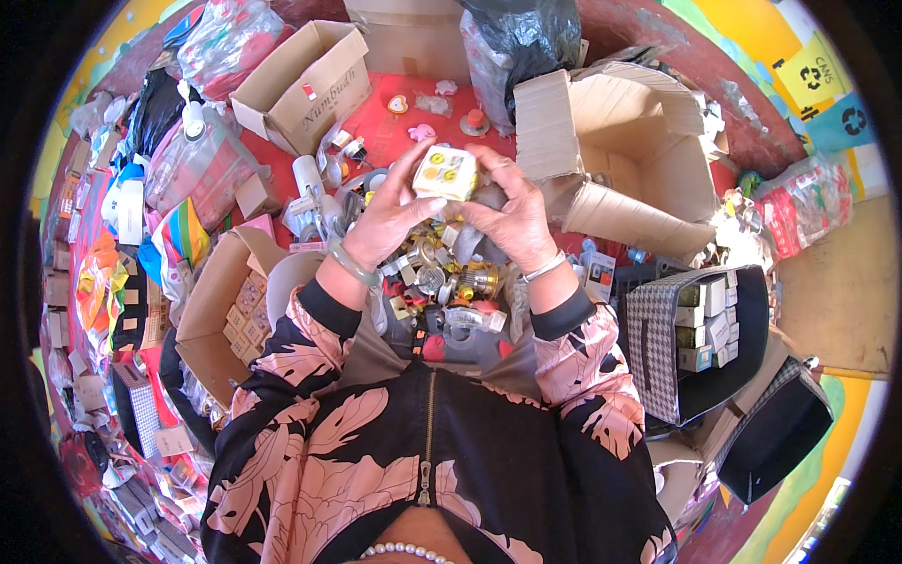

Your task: The person sits on the floor and wipes small white boxes with a grey cloth. They pick up the boxes from a pile, clean them, and place them into a larger cardboard box.

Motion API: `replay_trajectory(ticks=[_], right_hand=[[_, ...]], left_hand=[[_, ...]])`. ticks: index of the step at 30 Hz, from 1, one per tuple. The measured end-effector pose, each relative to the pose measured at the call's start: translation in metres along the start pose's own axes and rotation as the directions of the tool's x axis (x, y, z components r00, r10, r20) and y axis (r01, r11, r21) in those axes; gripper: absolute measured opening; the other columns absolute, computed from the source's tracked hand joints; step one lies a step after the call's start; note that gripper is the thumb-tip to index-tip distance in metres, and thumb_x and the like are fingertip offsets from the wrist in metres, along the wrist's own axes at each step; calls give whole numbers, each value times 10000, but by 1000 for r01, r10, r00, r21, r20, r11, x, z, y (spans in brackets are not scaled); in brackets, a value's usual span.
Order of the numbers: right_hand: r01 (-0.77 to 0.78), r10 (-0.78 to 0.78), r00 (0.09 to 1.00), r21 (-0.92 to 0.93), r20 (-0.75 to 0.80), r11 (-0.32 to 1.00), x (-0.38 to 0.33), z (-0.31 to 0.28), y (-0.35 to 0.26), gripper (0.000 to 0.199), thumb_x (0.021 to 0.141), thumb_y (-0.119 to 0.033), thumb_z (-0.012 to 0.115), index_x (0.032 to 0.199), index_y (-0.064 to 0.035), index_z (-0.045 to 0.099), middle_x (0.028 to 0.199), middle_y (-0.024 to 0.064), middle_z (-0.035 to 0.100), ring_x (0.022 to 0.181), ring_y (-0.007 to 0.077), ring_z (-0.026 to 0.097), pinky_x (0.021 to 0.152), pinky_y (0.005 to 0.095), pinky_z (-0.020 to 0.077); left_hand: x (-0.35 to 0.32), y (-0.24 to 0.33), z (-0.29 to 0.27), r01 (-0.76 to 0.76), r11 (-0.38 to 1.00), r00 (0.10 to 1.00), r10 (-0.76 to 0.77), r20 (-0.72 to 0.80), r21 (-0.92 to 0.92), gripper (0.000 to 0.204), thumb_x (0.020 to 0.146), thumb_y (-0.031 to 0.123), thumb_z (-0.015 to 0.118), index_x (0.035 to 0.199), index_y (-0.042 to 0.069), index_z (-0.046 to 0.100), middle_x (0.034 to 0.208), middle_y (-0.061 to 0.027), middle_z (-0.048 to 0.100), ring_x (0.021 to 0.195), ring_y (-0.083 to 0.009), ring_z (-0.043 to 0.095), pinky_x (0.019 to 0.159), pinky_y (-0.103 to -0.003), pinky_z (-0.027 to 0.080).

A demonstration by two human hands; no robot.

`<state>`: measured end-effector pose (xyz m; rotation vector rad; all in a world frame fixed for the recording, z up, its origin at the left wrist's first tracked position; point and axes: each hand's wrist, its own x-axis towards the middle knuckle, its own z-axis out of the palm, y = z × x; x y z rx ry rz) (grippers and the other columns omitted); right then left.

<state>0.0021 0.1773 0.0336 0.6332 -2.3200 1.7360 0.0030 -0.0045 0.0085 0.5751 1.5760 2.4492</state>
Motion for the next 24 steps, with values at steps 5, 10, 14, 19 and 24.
replay_trajectory(ticks=[5,10,14,19,24], right_hand=[[96,-86,994,-152,74,984,-1,-6,1,667,613,-52,791,1227,-76,531,1019,99,592,942,196,572,848,310,461],[26,-19,998,-101,62,995,-4,-1,-8,708,631,-54,778,1272,-89,478,1059,96,591,979,193,569,880,310,453],[-108,109,983,-13,145,994,0,3,-4,751,652,-38,747,1319,-109,410,1124,98,574,1032,184,555,919,309,430],[-147,154,961,-48,231,988,-1,1,11,709,654,-44,739,1286,-123,429,1153,89,557,1084,195,536,952,322,400],[-133,152,971,-114,184,985,-2,3,9,663,675,-41,718,1273,-62,434,1162,76,551,1092,169,514,957,302,389]], left_hand=[[-1,-11,0,53,988,999,-54,-5,-142,642,826,106,644,1367,46,304,1240,-79,482,1152,-173,477,969,-308,402],[-2,-5,1,-5,996,1000,3,-21,-91,548,782,28,673,1252,40,392,1183,-65,507,1090,-150,515,913,-301,447],[-3,-7,1,-81,996,995,82,-61,30,562,723,-8,713,1203,40,426,1133,-63,539,1038,-136,546,877,-288,464],[-4,-9,0,-200,841,962,265,-61,503,616,649,85,804,1168,35,477,994,-47,605,914,-131,601,784,-283,496],[-1,-6,-4,-234,769,955,298,-10,595,651,674,144,795,1219,22,460,1031,-69,608,941,-144,601,810,-294,488]])
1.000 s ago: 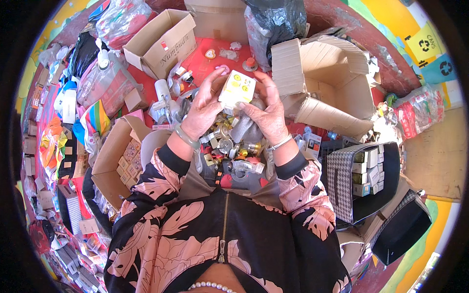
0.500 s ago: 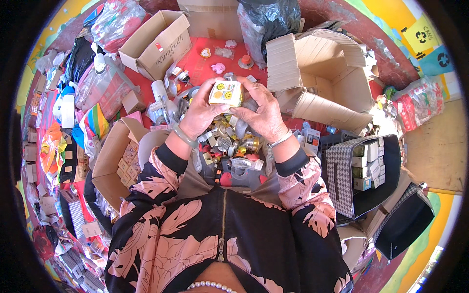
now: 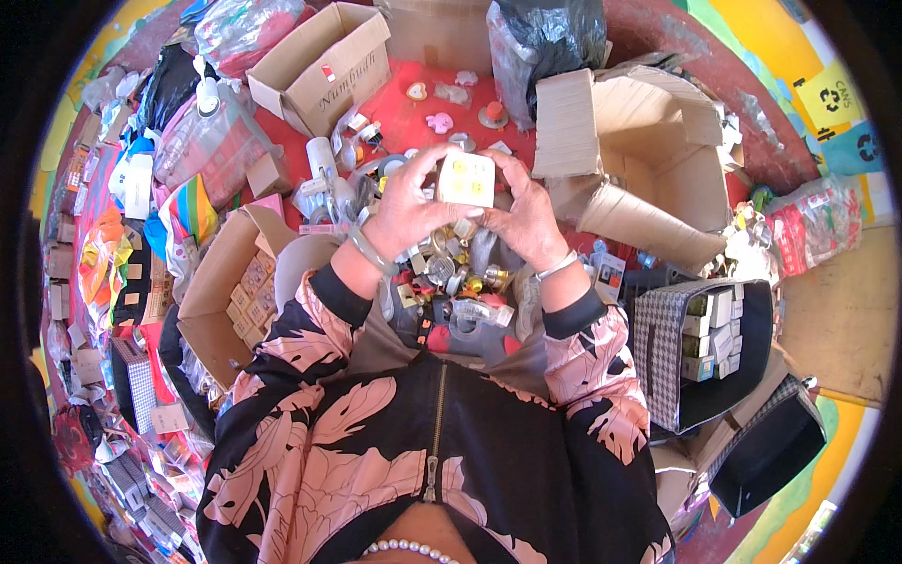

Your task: The person sits on the floor and wipes small white boxes with a grey cloth. They pick up the boxes from a pile, clean them, and place them into a larger cardboard box.

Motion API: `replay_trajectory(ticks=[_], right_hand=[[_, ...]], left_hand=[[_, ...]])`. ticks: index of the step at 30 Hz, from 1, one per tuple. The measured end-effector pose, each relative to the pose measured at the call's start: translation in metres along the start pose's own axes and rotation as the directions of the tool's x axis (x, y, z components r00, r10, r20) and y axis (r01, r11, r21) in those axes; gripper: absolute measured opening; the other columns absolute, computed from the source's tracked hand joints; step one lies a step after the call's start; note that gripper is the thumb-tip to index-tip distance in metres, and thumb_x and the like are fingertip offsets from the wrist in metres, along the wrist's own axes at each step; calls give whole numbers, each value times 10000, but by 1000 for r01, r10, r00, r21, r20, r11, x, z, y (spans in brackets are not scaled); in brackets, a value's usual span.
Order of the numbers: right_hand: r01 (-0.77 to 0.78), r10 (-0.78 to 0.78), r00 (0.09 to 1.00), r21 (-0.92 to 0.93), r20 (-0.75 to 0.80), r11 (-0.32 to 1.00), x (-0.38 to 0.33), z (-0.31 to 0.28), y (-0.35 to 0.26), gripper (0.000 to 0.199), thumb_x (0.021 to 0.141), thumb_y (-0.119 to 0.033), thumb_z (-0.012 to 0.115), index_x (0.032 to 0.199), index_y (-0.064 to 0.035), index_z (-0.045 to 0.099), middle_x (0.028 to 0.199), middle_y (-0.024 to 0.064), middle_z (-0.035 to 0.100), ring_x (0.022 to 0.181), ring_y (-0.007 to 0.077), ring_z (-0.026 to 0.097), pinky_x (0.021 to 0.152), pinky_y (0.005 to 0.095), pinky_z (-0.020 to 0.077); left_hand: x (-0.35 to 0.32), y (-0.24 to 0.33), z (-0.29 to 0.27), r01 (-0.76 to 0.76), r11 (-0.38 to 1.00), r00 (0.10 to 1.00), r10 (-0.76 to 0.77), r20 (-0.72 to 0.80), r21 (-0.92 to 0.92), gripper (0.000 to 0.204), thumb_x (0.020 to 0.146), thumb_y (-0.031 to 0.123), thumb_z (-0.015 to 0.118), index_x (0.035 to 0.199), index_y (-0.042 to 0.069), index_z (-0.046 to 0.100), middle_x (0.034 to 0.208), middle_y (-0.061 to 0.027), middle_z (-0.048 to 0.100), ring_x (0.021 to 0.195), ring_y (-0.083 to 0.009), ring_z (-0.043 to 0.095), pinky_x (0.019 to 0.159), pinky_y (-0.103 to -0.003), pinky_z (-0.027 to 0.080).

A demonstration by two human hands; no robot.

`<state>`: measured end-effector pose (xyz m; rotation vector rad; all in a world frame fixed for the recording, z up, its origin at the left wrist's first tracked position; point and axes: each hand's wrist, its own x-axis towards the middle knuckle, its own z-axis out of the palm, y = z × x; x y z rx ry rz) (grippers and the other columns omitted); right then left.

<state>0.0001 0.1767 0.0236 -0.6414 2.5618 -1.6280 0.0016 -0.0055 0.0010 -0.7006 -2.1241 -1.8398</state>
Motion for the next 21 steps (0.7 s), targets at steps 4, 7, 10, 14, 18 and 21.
replay_trajectory(ticks=[4,7,10,14,18,21], right_hand=[[-69,72,997,140,-16,988,3,0,2,659,706,-117,756,1268,-27,424,1136,110,578,1035,173,555,899,295,440],[-175,151,984,357,94,918,11,-7,7,686,729,-166,759,1299,-27,404,1116,128,587,1038,166,546,890,292,443],[-182,132,980,401,149,898,7,-10,13,700,741,-147,741,1332,-34,382,1127,121,587,1028,162,549,881,284,445],[-103,198,976,609,-91,786,10,-35,23,539,837,-223,621,1306,-51,419,1151,119,578,1011,179,550,854,315,471],[271,237,873,829,-425,489,11,-56,19,419,921,-361,454,1231,-81,480,1077,132,587,1009,268,571,864,373,475],[152,-14,960,479,-279,865,17,-14,19,350,921,-315,479,1175,-82,542,1103,135,590,1041,291,570,908,367,446]], left_hand=[[3,-9,-3,144,980,987,-132,95,-136,612,768,123,720,1275,0,401,1162,-101,545,1074,-157,534,892,-310,457],[7,-9,-2,221,901,973,-177,148,-373,568,817,93,668,1291,4,369,1213,-108,501,1115,-172,504,916,-318,446],[0,-17,1,117,975,990,-100,97,-187,565,788,126,706,1241,3,392,1147,-110,530,1055,-176,533,883,-312,464],[5,-13,-7,191,818,955,-284,-92,-542,523,763,98,726,1170,1,412,1053,-112,565,934,-192,593,804,-306,506],[6,-9,-3,296,660,879,-471,-73,-690,517,764,99,726,1168,11,415,1030,-119,565,848,-201,627,714,-294,531],[-3,-11,18,444,627,879,-444,175,-640,405,929,343,497,1248,102,432,1119,-79,560,1044,-174,558,843,-334,491]])
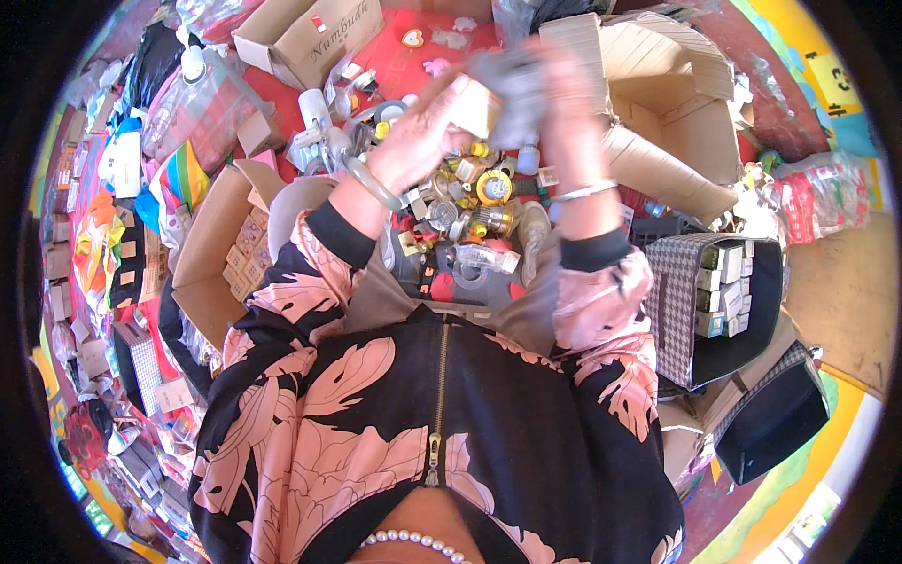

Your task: The person sits on the floor and wipes small white boxes with a grey cloth. They pick up the boxes from a pile, clean them, and place them into a larger cardboard box.

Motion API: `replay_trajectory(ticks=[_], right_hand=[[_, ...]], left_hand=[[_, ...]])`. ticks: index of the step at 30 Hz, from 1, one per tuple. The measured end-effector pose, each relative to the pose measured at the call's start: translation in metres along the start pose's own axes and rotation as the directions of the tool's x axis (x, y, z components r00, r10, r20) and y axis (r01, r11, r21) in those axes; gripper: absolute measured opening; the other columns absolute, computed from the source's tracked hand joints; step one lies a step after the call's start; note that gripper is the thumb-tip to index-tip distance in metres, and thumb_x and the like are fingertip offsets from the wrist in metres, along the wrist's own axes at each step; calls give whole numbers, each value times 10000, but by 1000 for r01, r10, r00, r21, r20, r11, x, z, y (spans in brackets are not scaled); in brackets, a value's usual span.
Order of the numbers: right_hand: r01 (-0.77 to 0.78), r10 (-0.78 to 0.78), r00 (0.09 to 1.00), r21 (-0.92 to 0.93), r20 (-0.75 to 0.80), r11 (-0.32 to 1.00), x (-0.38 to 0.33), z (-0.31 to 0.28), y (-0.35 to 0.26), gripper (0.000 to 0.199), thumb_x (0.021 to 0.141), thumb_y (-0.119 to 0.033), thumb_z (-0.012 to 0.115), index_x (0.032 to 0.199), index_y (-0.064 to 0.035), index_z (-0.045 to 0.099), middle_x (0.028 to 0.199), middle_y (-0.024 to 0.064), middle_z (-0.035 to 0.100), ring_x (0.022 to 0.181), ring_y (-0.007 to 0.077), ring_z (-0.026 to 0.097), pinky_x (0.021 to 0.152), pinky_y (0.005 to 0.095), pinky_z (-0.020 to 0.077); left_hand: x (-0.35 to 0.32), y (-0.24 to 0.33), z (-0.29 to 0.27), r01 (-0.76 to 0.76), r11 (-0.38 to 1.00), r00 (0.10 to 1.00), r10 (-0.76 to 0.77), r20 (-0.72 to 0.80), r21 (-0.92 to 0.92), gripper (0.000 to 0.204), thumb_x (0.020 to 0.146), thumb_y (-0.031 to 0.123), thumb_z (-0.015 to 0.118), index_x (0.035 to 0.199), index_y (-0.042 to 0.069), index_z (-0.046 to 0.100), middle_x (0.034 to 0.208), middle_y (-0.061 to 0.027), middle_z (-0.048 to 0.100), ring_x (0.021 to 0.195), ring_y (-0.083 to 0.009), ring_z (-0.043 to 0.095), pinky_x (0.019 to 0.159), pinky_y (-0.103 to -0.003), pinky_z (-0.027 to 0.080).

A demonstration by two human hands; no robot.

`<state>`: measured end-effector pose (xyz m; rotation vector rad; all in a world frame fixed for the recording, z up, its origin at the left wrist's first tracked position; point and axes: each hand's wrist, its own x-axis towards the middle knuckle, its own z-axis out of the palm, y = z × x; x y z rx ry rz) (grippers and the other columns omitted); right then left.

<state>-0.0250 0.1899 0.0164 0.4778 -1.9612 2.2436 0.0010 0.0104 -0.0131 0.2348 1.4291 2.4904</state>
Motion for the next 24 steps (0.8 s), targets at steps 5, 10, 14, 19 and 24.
replay_trajectory(ticks=[5,10,14,19,24], right_hand=[[62,-58,998,-301,22,952,-24,45,9,224,921,-158,485,1078,-51,603,1048,87,637,977,137,582,865,267,444],[-234,246,967,140,-73,962,-22,28,15,174,913,-118,517,1035,-43,615,926,22,641,828,108,589,751,256,478],[-363,457,879,434,-133,825,-24,8,31,203,927,-121,469,1042,-11,596,934,63,643,849,153,614,757,276,503],[-449,605,781,534,-155,716,-12,-11,46,331,950,-227,420,1109,39,535,1060,136,622,945,244,618,828,334,507],[-521,586,763,796,272,309,-21,20,19,407,891,-365,558,1094,-13,550,1010,128,641,868,243,643,770,363,527]], left_hand=[[-6,-7,-4,-126,986,976,104,191,106,497,958,408,399,1294,42,390,1193,-59,490,1109,-152,484,935,-331,409],[-15,-20,-1,-288,828,952,192,239,482,632,805,99,674,1317,-7,317,1153,-61,518,1062,-133,506,901,-290,428],[-20,-9,9,-399,603,912,341,229,691,714,766,85,691,1350,2,288,1220,-94,498,1147,-184,486,942,-312,416],[-14,-7,11,-189,974,974,203,104,-125,613,767,75,666,1297,5,367,1259,-119,480,1149,-221,498,958,-345,415],[10,-23,-8,-469,369,815,531,232,803,639,711,211,729,1241,8,435,1261,-178,452,1178,-316,438,1019,-409,309]])
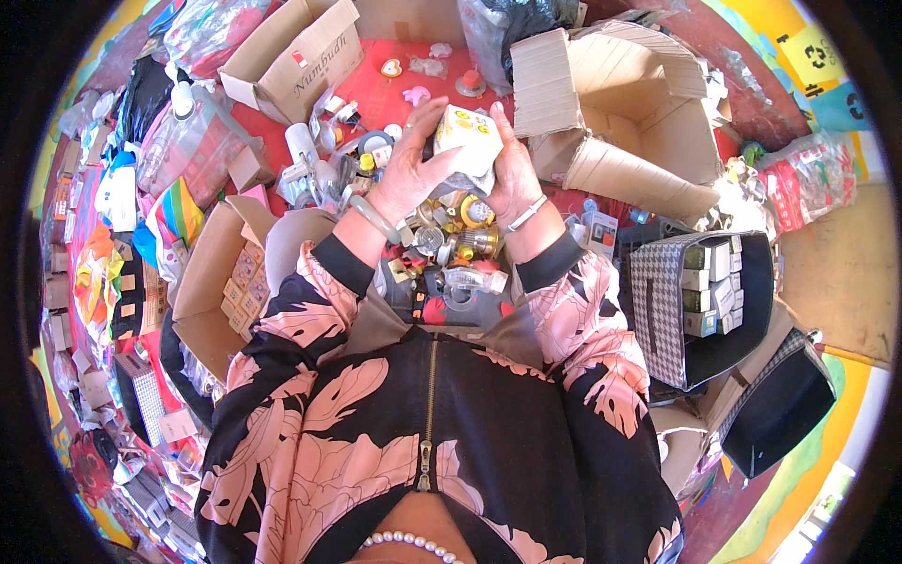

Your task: The person sits on the floor and wipes small white boxes with a grey cloth. They pick up the boxes from a pile, clean them, and place them into a larger cardboard box.

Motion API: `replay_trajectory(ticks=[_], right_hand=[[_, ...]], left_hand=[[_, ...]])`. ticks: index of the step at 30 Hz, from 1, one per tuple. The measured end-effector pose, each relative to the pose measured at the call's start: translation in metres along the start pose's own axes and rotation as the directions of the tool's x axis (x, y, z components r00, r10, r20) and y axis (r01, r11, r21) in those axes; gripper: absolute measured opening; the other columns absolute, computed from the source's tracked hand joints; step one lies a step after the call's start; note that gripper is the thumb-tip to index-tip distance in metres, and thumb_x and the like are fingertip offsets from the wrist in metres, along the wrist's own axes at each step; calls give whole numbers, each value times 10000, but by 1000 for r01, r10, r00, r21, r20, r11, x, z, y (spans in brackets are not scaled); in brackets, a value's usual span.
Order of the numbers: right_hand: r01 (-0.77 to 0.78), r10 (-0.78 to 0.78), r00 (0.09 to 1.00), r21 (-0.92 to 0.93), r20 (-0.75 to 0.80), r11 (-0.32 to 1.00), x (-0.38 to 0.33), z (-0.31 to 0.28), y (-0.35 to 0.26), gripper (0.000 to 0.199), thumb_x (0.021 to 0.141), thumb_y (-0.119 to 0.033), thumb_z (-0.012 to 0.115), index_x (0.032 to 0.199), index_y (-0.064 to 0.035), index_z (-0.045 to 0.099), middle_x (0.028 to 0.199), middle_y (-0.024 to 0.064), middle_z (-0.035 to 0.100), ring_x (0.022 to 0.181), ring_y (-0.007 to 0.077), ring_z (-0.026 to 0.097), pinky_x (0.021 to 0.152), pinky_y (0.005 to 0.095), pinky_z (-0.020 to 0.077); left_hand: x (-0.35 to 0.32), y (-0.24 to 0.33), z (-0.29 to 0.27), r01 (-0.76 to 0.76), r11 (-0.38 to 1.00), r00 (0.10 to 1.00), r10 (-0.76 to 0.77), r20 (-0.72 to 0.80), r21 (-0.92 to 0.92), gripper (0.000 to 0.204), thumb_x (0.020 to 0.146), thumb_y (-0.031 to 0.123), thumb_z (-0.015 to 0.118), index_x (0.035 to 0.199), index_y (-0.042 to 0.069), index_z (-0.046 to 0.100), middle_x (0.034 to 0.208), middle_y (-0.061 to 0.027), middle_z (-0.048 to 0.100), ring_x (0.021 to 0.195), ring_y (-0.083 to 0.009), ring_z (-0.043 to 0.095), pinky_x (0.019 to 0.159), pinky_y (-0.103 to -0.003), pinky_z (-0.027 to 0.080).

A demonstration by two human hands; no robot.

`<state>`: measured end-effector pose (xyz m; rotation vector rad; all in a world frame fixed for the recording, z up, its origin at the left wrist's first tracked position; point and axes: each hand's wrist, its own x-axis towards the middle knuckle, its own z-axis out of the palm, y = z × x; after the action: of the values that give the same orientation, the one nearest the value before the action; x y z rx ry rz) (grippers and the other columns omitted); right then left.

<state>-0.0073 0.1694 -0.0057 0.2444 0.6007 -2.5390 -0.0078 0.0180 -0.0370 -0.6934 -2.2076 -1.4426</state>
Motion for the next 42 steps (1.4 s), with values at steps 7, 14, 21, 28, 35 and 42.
replay_trajectory(ticks=[7,14,21,28,35,42], right_hand=[[165,-214,967,-306,-136,938,2,-17,-23,341,822,-294,672,995,-16,576,904,104,650,804,208,649,693,334,544],[2,-314,871,-637,-378,771,10,-49,-105,205,828,-198,595,891,-3,604,793,102,633,674,201,623,647,304,517],[-24,68,976,-412,-206,-911,70,-273,-98,227,678,-232,628,806,-60,702,853,173,670,814,230,656,762,365,500],[-773,-416,632,-493,-654,-399,81,-377,-46,715,613,-449,729,1140,-2,546,1151,221,574,1094,335,552,915,389,446],[-883,-476,467,-419,-745,-211,114,-403,-38,892,607,-453,749,1270,20,387,1236,237,514,1137,333,524,934,388,439],[-723,-312,664,-479,-679,-498,134,-415,-50,692,667,-517,661,1157,-39,559,1209,190,547,1105,305,549,906,383,452]], left_hand=[[2,22,0,-13,982,985,44,167,-187,717,656,68,759,1282,64,409,1289,-102,434,1217,-214,414,1012,-344,335],[14,33,-29,263,359,908,-406,104,-896,528,757,-36,591,1259,8,433,1186,-132,554,1152,-271,513,947,-384,453],[19,33,-72,61,-144,866,-485,124,-988,666,843,477,557,1264,-19,413,1226,-186,509,1169,-422,451,973,-550,400],[11,18,-74,38,-163,714,-686,141,-986,618,890,397,390,1262,-97,394,1220,-240,476,1164,-388,451,1048,-512,310],[14,15,-71,190,-24,696,-702,152,-981,583,829,300,492,1278,-51,370,1122,-170,455,1081,-300,458,1055,-494,279],[19,14,-65,395,-27,604,-745,282,-918,496,901,412,420,1061,-47,516,980,-147,466,944,-265,459,843,-415,437]])
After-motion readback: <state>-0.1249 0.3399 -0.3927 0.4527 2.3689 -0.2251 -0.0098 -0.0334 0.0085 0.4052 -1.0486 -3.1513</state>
